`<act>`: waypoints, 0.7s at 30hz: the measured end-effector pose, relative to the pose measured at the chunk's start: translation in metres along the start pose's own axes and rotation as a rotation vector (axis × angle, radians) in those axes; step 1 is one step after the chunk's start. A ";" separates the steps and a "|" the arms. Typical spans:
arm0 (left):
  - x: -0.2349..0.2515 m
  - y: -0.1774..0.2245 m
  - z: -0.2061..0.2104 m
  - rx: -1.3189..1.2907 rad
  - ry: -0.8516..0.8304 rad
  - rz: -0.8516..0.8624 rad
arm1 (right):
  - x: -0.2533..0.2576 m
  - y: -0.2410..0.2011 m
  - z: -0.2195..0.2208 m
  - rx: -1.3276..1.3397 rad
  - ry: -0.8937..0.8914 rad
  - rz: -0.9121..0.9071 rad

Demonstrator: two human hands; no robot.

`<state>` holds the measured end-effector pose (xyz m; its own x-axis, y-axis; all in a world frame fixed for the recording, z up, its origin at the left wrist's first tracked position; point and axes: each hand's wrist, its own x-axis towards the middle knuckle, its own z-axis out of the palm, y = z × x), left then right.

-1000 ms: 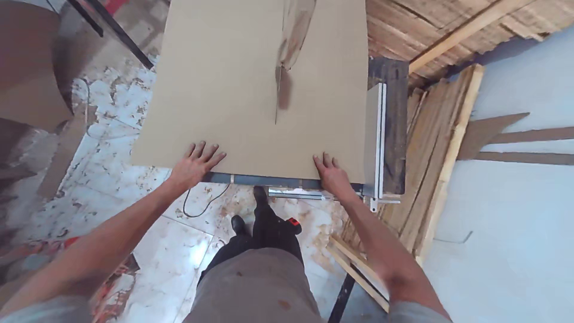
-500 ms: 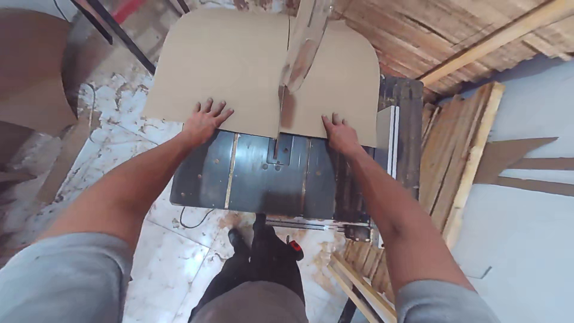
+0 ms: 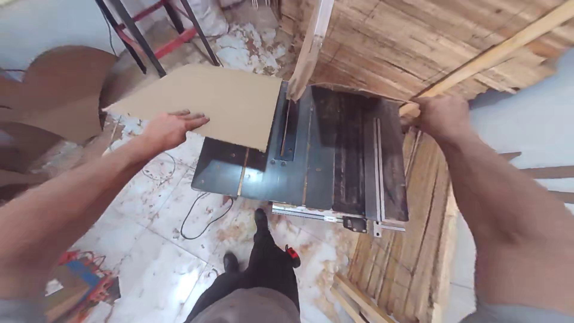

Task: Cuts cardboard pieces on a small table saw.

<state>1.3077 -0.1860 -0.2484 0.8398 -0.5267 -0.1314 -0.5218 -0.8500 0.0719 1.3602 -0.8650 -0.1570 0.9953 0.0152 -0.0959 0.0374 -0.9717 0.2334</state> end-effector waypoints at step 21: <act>-0.588 0.314 0.086 -0.005 0.354 0.188 | -0.737 -0.045 -0.110 0.406 0.768 0.637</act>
<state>0.6371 -0.1426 -0.2340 0.7299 -0.6425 0.2332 -0.6712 -0.7383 0.0667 0.6350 -0.8066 0.0096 0.6167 -0.5145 0.5959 -0.3997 -0.8567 -0.3261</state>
